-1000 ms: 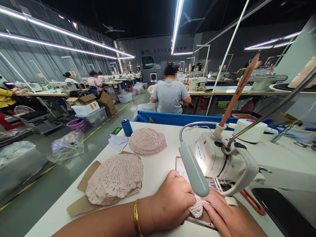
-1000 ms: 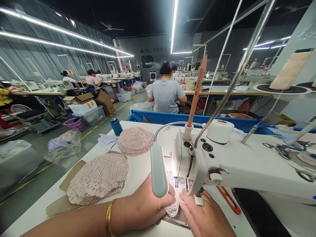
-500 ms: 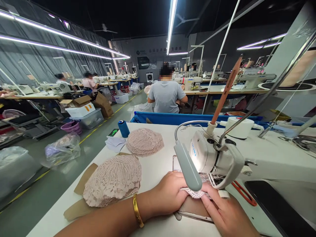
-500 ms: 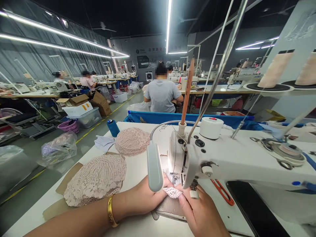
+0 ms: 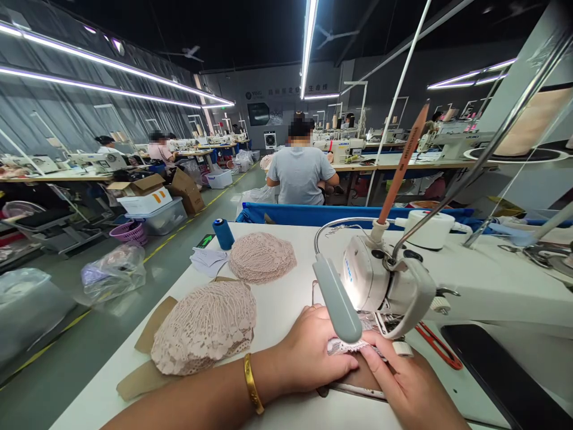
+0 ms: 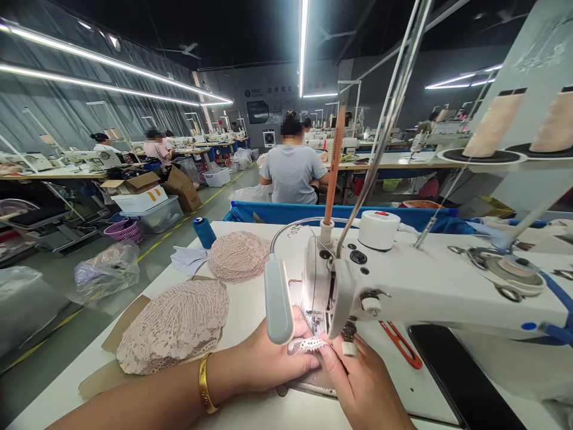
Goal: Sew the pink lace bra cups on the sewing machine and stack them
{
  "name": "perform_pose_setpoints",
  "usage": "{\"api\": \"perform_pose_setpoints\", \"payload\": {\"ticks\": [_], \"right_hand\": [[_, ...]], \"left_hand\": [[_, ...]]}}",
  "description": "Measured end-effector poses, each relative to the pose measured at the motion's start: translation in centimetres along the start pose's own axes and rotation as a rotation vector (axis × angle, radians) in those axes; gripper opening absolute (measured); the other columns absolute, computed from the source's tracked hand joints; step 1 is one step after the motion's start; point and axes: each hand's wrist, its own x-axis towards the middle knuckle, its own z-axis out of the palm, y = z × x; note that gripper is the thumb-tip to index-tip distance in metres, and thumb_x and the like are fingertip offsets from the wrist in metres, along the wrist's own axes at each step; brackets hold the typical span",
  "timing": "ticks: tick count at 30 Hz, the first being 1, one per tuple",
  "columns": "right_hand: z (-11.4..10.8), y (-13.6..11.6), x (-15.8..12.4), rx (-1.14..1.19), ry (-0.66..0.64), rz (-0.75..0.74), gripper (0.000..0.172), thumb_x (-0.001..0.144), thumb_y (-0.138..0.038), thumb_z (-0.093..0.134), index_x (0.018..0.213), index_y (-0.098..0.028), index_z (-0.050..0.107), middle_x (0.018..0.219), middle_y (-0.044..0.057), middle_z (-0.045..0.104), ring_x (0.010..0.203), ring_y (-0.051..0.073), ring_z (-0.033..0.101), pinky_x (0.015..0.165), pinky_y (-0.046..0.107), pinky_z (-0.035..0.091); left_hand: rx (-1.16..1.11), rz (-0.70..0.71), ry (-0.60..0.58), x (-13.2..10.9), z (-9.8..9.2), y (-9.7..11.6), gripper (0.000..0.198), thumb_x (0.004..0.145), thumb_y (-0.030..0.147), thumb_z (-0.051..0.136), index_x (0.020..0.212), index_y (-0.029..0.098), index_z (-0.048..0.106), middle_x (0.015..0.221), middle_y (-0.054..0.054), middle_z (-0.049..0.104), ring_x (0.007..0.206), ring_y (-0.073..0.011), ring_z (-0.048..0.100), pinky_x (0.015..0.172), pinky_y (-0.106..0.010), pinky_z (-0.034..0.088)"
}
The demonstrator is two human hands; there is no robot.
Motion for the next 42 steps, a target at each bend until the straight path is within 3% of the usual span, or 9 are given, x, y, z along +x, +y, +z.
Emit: {"api": "perform_pose_setpoints", "payload": {"ticks": [4, 7, 9, 12, 17, 24, 33, 37, 42], "right_hand": [[-0.1, 0.3, 0.0, -0.039, 0.009, -0.063, 0.045, 0.118, -0.050, 0.036, 0.134, -0.029, 0.072, 0.068, -0.002, 0.075, 0.050, 0.021, 0.069, 0.053, 0.028, 0.058], [-0.6, 0.4, 0.5, -0.079, -0.009, -0.142, 0.039, 0.118, -0.045, 0.038, 0.131, -0.030, 0.072, 0.078, 0.001, 0.078, 0.059, 0.022, 0.073, 0.062, 0.030, 0.062], [-1.3, 0.2, 0.9, -0.121, -0.048, -0.222, 0.037, 0.118, -0.039, 0.038, 0.117, -0.028, 0.073, 0.088, 0.004, 0.078, 0.073, 0.022, 0.077, 0.069, 0.030, 0.063], [-2.6, -0.3, 1.5, -0.199, -0.203, -0.427, 0.037, 0.114, -0.025, 0.038, 0.094, -0.026, 0.069, 0.087, 0.006, 0.072, 0.081, 0.022, 0.075, 0.073, 0.030, 0.062], [-4.0, -0.5, 1.4, -0.317, -0.351, -0.652, 0.005, 0.105, -0.026, 0.066, 0.105, -0.024, 0.070, 0.096, 0.002, 0.075, 0.080, 0.017, 0.073, 0.076, 0.026, 0.061], [-3.7, 0.4, 1.0, -0.392, -0.338, -0.705, 0.006, 0.103, -0.022, 0.065, 0.107, -0.025, 0.069, 0.099, 0.001, 0.078, 0.085, 0.017, 0.077, 0.077, 0.025, 0.062], [-3.7, -0.4, 2.0, -0.470, -0.141, -0.718, 0.038, 0.114, -0.024, 0.039, 0.107, -0.022, 0.077, 0.101, 0.007, 0.083, 0.082, 0.020, 0.082, 0.069, 0.027, 0.067], [-3.1, 0.1, 1.8, -0.501, -0.122, -0.685, 0.043, 0.112, -0.021, 0.036, 0.112, -0.020, 0.079, 0.104, 0.010, 0.084, 0.084, 0.023, 0.084, 0.065, 0.028, 0.068], [-2.8, 0.5, 1.5, -0.530, -0.143, -0.697, 0.040, 0.109, -0.020, 0.041, 0.115, -0.017, 0.080, 0.107, 0.012, 0.084, 0.087, 0.025, 0.084, 0.072, 0.034, 0.071]], "left_hand": [[0.122, 0.104, 0.079, 0.1, 0.5, 0.0, 0.009, 0.097, 0.019, 0.067, 0.089, 0.019, 0.070, 0.095, -0.002, 0.071, 0.090, -0.0200, 0.065, 0.087, -0.031, 0.053], [0.202, 0.136, 0.082, 0.1, 0.6, 0.0, 0.010, 0.097, 0.017, 0.063, 0.089, 0.019, 0.068, 0.095, -0.003, 0.069, 0.089, -0.0198, 0.064, 0.083, -0.031, 0.052], [0.235, 0.144, 0.068, -0.1, 0.5, -0.2, 0.009, 0.094, 0.017, 0.065, 0.086, 0.019, 0.066, 0.095, -0.003, 0.068, 0.089, -0.0201, 0.064, 0.081, -0.032, 0.051], [0.286, 0.193, 0.036, -1.1, 0.4, -0.5, 0.011, 0.090, 0.018, 0.072, 0.081, 0.019, 0.066, 0.102, -0.005, 0.071, 0.096, -0.0223, 0.065, 0.085, -0.034, 0.051], [0.365, 0.340, 0.001, -3.1, -0.4, -0.3, 0.012, 0.098, 0.015, 0.065, 0.087, 0.020, 0.067, 0.108, -0.001, 0.079, 0.093, -0.0202, 0.067, 0.098, -0.043, 0.045], [0.433, 0.357, -0.049, -3.1, -1.2, 0.8, 0.020, 0.099, 0.014, 0.067, 0.081, 0.020, 0.060, 0.093, 0.002, 0.078, 0.079, -0.0175, 0.061, 0.097, -0.045, 0.040], [0.500, 0.305, 0.001, -2.9, -0.9, -0.2, 0.013, 0.102, 0.025, 0.071, 0.090, 0.020, 0.069, 0.113, -0.004, 0.077, 0.091, -0.0212, 0.065, 0.096, -0.043, 0.044], [0.523, 0.306, 0.023, -2.3, -0.8, -0.9, 0.012, 0.103, 0.024, 0.069, 0.092, 0.019, 0.068, 0.109, -0.005, 0.077, 0.094, -0.0232, 0.065, 0.098, -0.045, 0.043], [0.521, 0.328, 0.005, -2.4, -0.9, -0.8, 0.009, 0.103, 0.024, 0.067, 0.095, 0.020, 0.068, 0.114, -0.006, 0.076, 0.100, -0.0248, 0.065, 0.099, -0.045, 0.043]]}}
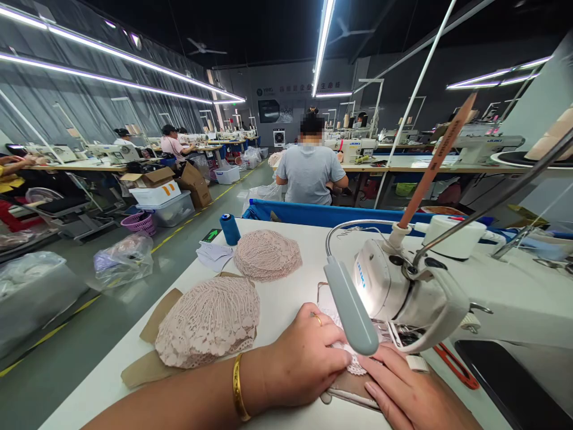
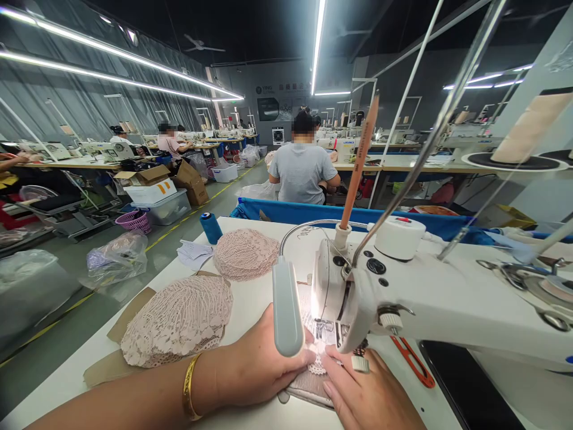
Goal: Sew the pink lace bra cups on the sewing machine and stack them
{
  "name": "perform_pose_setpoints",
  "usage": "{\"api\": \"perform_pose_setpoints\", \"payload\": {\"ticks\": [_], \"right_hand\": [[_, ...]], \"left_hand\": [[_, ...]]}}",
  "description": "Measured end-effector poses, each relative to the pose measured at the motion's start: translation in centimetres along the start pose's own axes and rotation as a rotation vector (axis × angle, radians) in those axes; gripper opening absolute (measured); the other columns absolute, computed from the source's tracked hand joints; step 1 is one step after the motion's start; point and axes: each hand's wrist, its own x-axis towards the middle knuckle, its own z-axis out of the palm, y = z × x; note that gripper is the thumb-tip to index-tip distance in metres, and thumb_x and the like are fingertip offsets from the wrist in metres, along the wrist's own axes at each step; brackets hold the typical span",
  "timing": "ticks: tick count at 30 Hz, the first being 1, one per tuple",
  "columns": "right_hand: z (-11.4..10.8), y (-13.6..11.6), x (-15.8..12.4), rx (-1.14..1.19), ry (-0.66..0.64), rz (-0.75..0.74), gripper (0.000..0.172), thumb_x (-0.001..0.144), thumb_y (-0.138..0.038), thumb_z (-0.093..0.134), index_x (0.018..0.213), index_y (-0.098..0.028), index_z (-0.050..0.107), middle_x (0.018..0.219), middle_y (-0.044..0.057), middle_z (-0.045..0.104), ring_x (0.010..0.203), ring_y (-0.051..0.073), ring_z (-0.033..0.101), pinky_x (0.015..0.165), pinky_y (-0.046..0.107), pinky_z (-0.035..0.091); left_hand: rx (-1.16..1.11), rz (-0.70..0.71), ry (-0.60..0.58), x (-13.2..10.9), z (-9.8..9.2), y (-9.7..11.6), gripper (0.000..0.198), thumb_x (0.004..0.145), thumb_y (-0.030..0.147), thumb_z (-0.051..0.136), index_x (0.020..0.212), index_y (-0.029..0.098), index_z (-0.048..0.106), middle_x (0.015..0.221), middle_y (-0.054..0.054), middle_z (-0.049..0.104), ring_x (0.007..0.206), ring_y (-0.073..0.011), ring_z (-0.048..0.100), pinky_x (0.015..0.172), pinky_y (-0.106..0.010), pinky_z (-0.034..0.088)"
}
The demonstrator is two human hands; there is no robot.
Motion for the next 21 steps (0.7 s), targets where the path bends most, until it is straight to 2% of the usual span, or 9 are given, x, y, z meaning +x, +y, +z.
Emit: {"api": "perform_pose_setpoints", "payload": {"ticks": [7, 9, 14, 18, 21], "right_hand": [[-0.1, 0.2, -0.7, 0.039, -0.051, 0.031, 0.034, 0.109, -0.020, 0.047, 0.123, -0.020, 0.078, 0.114, 0.009, 0.083, 0.093, 0.024, 0.083, 0.081, 0.033, 0.071], [-0.1, 0.3, -0.6, 0.062, -0.032, 0.054, 0.034, 0.109, -0.021, 0.046, 0.123, -0.021, 0.077, 0.114, 0.009, 0.083, 0.093, 0.024, 0.083, 0.079, 0.032, 0.071], [0.3, 0.3, -0.3, 0.186, -0.013, 0.173, 0.034, 0.108, -0.023, 0.044, 0.113, -0.025, 0.078, 0.100, 0.008, 0.081, 0.079, 0.022, 0.081, 0.064, 0.028, 0.067], [1.1, 0.2, -0.8, 0.206, 0.014, 0.249, 0.035, 0.108, -0.028, 0.047, 0.126, -0.030, 0.077, 0.101, 0.008, 0.081, 0.083, 0.025, 0.082, 0.065, 0.030, 0.066], [1.7, 0.3, -1.4, 0.177, 0.036, 0.263, 0.037, 0.109, -0.030, 0.048, 0.133, -0.031, 0.075, 0.112, 0.009, 0.082, 0.089, 0.027, 0.083, 0.066, 0.031, 0.068]], "left_hand": [[0.015, 0.045, -0.046, -0.1, -0.3, 0.6, 0.008, 0.103, 0.020, 0.066, 0.095, 0.019, 0.068, 0.106, -0.005, 0.075, 0.091, -0.0217, 0.064, 0.094, -0.042, 0.045], [0.009, 0.044, -0.040, -0.1, -0.3, 0.5, 0.012, 0.104, 0.020, 0.065, 0.093, 0.018, 0.068, 0.105, -0.005, 0.076, 0.091, -0.0215, 0.064, 0.095, -0.042, 0.045], [0.020, 0.028, -0.015, -0.1, 0.2, 0.2, 0.013, 0.105, 0.021, 0.064, 0.092, 0.018, 0.068, 0.106, -0.005, 0.078, 0.095, -0.0223, 0.064, 0.097, -0.042, 0.043], [0.025, 0.001, -0.018, 0.2, 0.4, 0.0, 0.014, 0.104, 0.020, 0.065, 0.091, 0.019, 0.066, 0.105, -0.004, 0.077, 0.095, -0.0214, 0.064, 0.100, -0.042, 0.041], [0.010, -0.004, -0.045, 0.6, 0.3, -0.3, 0.017, 0.106, 0.018, 0.061, 0.089, 0.018, 0.065, 0.098, -0.001, 0.076, 0.092, -0.0195, 0.064, 0.101, -0.042, 0.039]]}}
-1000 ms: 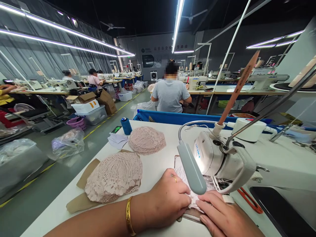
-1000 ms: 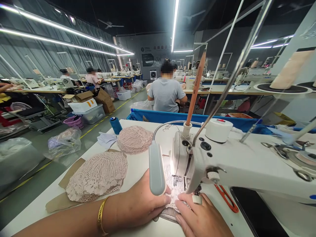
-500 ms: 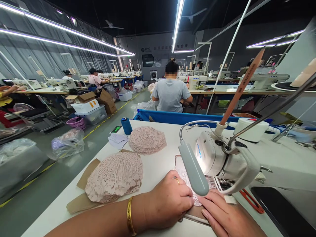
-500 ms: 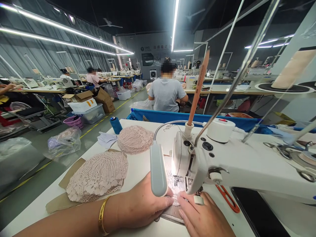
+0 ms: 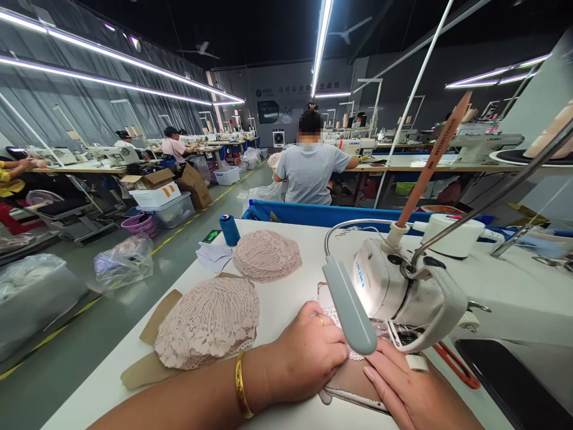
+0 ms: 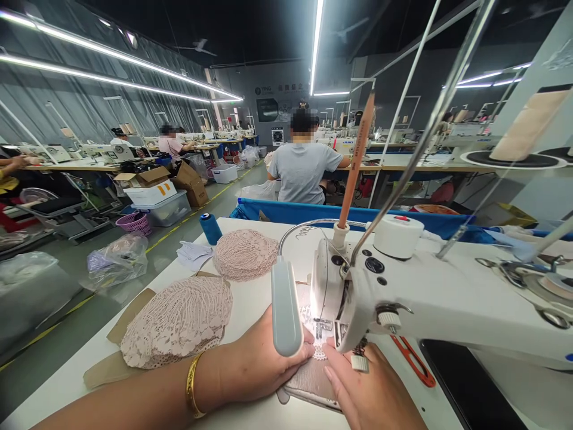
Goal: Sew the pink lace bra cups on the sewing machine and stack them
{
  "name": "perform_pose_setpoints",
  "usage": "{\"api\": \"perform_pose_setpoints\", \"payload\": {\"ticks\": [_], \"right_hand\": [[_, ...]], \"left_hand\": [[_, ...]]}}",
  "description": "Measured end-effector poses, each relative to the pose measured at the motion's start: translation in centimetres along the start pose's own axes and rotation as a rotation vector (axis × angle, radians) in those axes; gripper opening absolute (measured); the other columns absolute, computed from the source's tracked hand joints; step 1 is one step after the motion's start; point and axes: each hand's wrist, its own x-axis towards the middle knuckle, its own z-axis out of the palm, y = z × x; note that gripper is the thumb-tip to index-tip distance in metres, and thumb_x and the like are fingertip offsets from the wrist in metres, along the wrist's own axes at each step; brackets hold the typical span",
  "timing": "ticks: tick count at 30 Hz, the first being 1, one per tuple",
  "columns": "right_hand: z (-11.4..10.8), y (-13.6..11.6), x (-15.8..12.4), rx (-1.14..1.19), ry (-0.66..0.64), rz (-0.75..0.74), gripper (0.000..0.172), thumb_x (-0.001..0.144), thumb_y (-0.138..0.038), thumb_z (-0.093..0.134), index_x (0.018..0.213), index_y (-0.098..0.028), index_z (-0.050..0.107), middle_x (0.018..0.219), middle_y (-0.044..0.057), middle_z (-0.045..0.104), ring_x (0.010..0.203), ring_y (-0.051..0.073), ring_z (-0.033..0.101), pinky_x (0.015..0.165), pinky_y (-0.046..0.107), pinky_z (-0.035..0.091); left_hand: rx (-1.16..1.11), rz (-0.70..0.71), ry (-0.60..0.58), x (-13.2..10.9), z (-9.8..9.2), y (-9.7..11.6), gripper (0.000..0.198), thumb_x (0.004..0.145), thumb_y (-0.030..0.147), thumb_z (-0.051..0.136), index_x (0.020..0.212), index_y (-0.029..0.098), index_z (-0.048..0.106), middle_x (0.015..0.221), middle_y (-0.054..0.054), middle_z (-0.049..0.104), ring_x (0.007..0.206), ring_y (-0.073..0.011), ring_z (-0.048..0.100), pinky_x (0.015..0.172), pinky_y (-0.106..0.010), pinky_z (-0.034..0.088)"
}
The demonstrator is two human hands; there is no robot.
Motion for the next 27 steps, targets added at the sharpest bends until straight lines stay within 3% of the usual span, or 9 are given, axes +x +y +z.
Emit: {"api": "perform_pose_setpoints", "payload": {"ticks": [4, 10, 18, 24, 27], "right_hand": [[0.7, 0.6, -0.6, -0.069, -0.022, 0.015, 0.038, 0.110, -0.036, 0.050, 0.140, -0.029, 0.073, 0.127, 0.013, 0.080, 0.103, 0.030, 0.083, 0.071, 0.032, 0.069], [1.0, 0.7, -0.5, -0.205, -0.004, -0.010, 0.044, 0.113, -0.041, 0.044, 0.142, -0.024, 0.073, 0.128, 0.018, 0.080, 0.114, 0.033, 0.081, 0.087, 0.040, 0.070], [0.9, 0.5, -0.4, -0.089, -0.014, 0.072, 0.044, 0.114, -0.047, 0.042, 0.130, -0.031, 0.079, 0.129, 0.013, 0.080, 0.104, 0.030, 0.083, 0.075, 0.035, 0.071], [0.5, 0.7, -0.2, -0.115, -0.020, 0.036, 0.046, 0.115, -0.046, 0.038, 0.128, -0.029, 0.079, 0.120, 0.013, 0.082, 0.101, 0.028, 0.084, 0.071, 0.030, 0.069], [0.2, 0.8, 0.0, -0.152, 0.001, -0.006, 0.043, 0.115, -0.043, 0.040, 0.128, -0.027, 0.077, 0.118, 0.013, 0.083, 0.099, 0.027, 0.084, 0.070, 0.030, 0.069]], "left_hand": [[0.008, -0.016, 0.011, 0.4, 0.0, -0.3, 0.018, 0.106, 0.017, 0.060, 0.089, 0.017, 0.065, 0.099, -0.001, 0.076, 0.093, -0.0201, 0.065, 0.105, -0.043, 0.037], [-0.007, -0.005, 0.029, 0.7, 0.3, -0.9, 0.021, 0.108, 0.017, 0.055, 0.087, 0.018, 0.061, 0.098, -0.001, 0.077, 0.092, -0.0200, 0.065, 0.109, -0.045, 0.036], [0.041, 0.009, 0.065, 0.6, 0.9, -1.2, 0.022, 0.106, 0.018, 0.055, 0.086, 0.019, 0.061, 0.093, -0.002, 0.074, 0.085, -0.0198, 0.061, 0.100, -0.043, 0.040], [0.031, 0.020, 0.049, 0.1, 1.0, -1.5, 0.011, 0.104, 0.015, 0.057, 0.096, 0.018, 0.065, 0.110, -0.005, 0.076, 0.100, -0.0231, 0.065, 0.104, -0.045, 0.037], [0.039, 0.022, 0.056, 0.0, 1.1, -1.7, 0.013, 0.101, 0.014, 0.059, 0.089, 0.018, 0.063, 0.103, -0.003, 0.075, 0.096, -0.0226, 0.064, 0.100, -0.045, 0.036]]}}
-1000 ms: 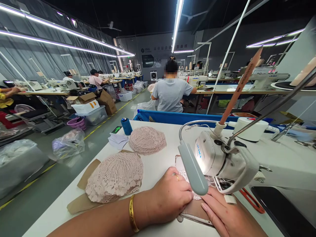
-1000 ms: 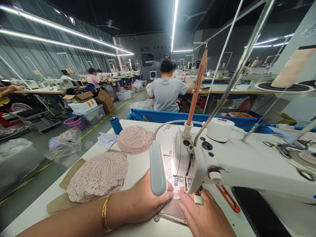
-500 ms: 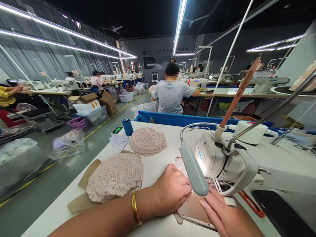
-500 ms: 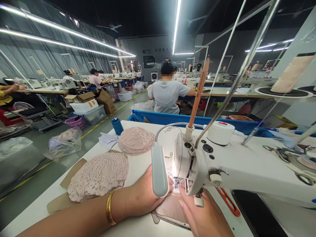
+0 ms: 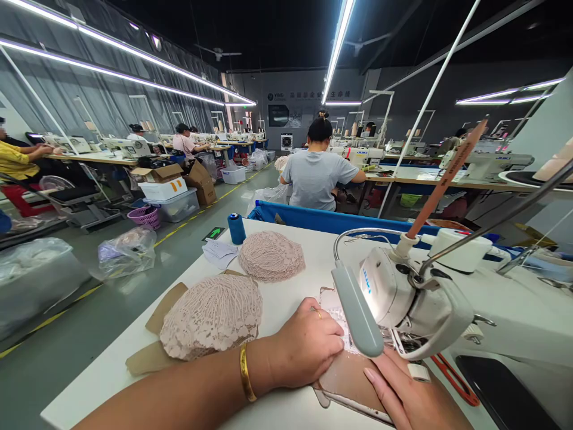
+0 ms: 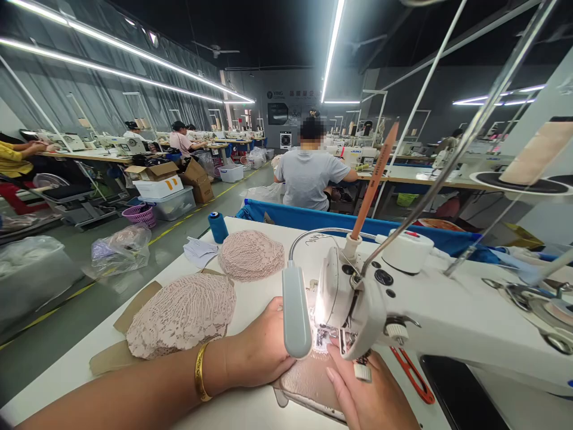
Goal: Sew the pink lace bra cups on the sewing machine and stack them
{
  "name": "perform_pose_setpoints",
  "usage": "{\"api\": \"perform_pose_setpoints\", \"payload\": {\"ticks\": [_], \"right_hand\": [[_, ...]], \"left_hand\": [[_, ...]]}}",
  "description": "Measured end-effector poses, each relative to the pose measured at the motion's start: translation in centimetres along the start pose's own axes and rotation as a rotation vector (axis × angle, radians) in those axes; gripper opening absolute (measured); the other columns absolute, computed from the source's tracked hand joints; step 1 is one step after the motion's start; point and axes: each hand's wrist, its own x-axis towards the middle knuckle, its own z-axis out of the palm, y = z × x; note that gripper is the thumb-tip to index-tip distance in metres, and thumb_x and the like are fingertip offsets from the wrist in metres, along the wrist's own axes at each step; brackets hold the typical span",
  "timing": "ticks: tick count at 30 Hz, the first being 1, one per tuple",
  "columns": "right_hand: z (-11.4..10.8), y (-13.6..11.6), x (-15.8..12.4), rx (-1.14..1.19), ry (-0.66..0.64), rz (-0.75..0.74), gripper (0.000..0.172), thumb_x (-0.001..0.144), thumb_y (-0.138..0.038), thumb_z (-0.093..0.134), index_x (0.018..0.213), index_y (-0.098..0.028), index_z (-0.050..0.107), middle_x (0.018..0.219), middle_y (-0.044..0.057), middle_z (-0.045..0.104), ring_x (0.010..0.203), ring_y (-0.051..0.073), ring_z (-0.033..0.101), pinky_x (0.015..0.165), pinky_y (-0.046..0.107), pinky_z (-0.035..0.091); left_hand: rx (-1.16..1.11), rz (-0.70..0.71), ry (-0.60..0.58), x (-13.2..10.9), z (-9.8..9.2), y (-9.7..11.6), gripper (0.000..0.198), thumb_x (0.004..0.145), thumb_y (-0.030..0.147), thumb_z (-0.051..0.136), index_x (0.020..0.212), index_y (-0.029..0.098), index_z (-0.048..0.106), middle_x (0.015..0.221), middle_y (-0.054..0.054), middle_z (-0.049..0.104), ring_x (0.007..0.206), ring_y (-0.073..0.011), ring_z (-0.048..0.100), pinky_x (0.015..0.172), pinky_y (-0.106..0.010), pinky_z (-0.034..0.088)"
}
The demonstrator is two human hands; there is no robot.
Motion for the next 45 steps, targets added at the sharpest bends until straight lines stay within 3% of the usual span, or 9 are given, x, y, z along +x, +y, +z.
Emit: {"api": "perform_pose_setpoints", "payload": {"ticks": [6, 11, 16, 19, 24, 29, 34, 40, 45], "right_hand": [[-0.4, -0.2, 0.4, -0.094, 0.035, -0.089, 0.046, 0.115, -0.034, 0.035, 0.127, -0.017, 0.076, 0.114, 0.020, 0.083, 0.086, 0.025, 0.086, 0.058, 0.025, 0.067], [-0.6, -0.3, 0.4, -0.028, 0.001, -0.073, 0.043, 0.114, -0.033, 0.038, 0.139, -0.023, 0.072, 0.119, 0.016, 0.082, 0.100, 0.027, 0.085, 0.070, 0.027, 0.069], [-1.1, -0.4, 0.9, -0.002, 0.031, -0.114, 0.042, 0.113, -0.027, 0.036, 0.130, -0.020, 0.074, 0.111, 0.014, 0.083, 0.092, 0.024, 0.085, 0.075, 0.029, 0.071], [-1.5, -0.6, 1.2, 0.012, 0.113, -0.166, 0.037, 0.111, -0.022, 0.038, 0.123, -0.019, 0.073, 0.106, 0.011, 0.085, 0.089, 0.024, 0.086, 0.072, 0.028, 0.070], [-1.6, -1.8, 1.9, 0.137, 0.213, -0.232, 0.027, 0.109, -0.025, 0.054, 0.130, -0.020, 0.071, 0.119, 0.006, 0.084, 0.102, 0.021, 0.083, 0.091, 0.026, 0.066], [-2.2, -1.6, 2.2, 0.247, 0.017, -0.243, 0.028, 0.101, -0.016, 0.052, 0.112, -0.027, 0.075, 0.103, 0.003, 0.082, 0.087, 0.018, 0.080, 0.079, 0.024, 0.065], [-3.7, 0.3, 1.7, 0.071, 0.026, -0.054, 0.025, 0.096, -0.020, 0.053, 0.094, -0.029, 0.077, 0.094, 0.007, 0.079, 0.083, 0.025, 0.079, 0.068, 0.031, 0.064], [-3.3, -0.7, 1.7, 0.184, 0.004, -0.154, 0.041, 0.089, -0.011, 0.054, 0.118, -0.030, 0.076, 0.117, 0.003, 0.083, 0.096, 0.022, 0.081, 0.082, 0.030, 0.065], [-3.3, -1.4, 2.3, 0.200, -0.051, -0.249, 0.037, 0.084, -0.005, 0.053, 0.107, -0.026, 0.073, 0.109, 0.002, 0.084, 0.087, 0.018, 0.081, 0.078, 0.024, 0.064]], "left_hand": [[0.037, 0.010, -0.009, 0.2, -0.4, 0.0, 0.019, 0.101, 0.015, 0.059, 0.083, 0.018, 0.060, 0.095, -0.002, 0.072, 0.091, -0.0214, 0.063, 0.096, -0.045, 0.037], [0.004, -0.032, -0.030, 0.2, -0.6, -0.1, 0.019, 0.103, 0.020, 0.059, 0.085, 0.019, 0.063, 0.100, -0.004, 0.072, 0.093, -0.0219, 0.062, 0.096, -0.044, 0.039], [-0.012, -0.270, -0.043, 0.2, -0.8, -0.3, 0.038, 0.104, 0.055, 0.067, 0.094, 0.018, 0.069, 0.108, -0.011, 0.069, 0.103, -0.0303, 0.060, 0.092, -0.044, 0.044], [-0.011, -0.299, -0.020, 0.2, -1.7, 0.5, 0.051, 0.097, 0.066, 0.074, 0.084, 0.017, 0.070, 0.109, -0.013, 0.069, 0.102, -0.0319, 0.059, 0.089, -0.044, 0.044], [-0.204, -0.046, -0.066, 0.5, -3.7, 1.6, 0.056, 0.101, 0.055, 0.074, 0.063, 0.019, 0.055, 0.073, 0.000, 0.062, 0.073, -0.0185, 0.051, 0.083, -0.040, 0.043], [-0.094, -0.143, -0.146, 0.5, -3.8, 0.8, 0.025, 0.102, 0.031, 0.065, 0.081, 0.020, 0.057, 0.091, -0.003, 0.068, 0.083, -0.0211, 0.058, 0.083, -0.039, 0.045], [-0.197, 0.022, -0.208, 0.1, -3.3, 1.2, 0.032, 0.098, 0.028, 0.070, 0.070, 0.021, 0.057, 0.073, 0.001, 0.061, 0.071, -0.0178, 0.054, 0.080, -0.037, 0.048], [-0.124, 0.040, -0.035, 0.2, -2.7, 1.4, 0.012, 0.102, 0.024, 0.062, 0.107, 0.018, 0.070, 0.107, -0.007, 0.073, 0.096, -0.0252, 0.064, 0.090, -0.043, 0.051], [-0.075, 0.049, -0.082, 0.0, -2.0, 2.0, 0.015, 0.106, 0.027, 0.063, 0.093, 0.018, 0.065, 0.103, -0.005, 0.074, 0.092, -0.0235, 0.064, 0.090, -0.045, 0.050]]}}
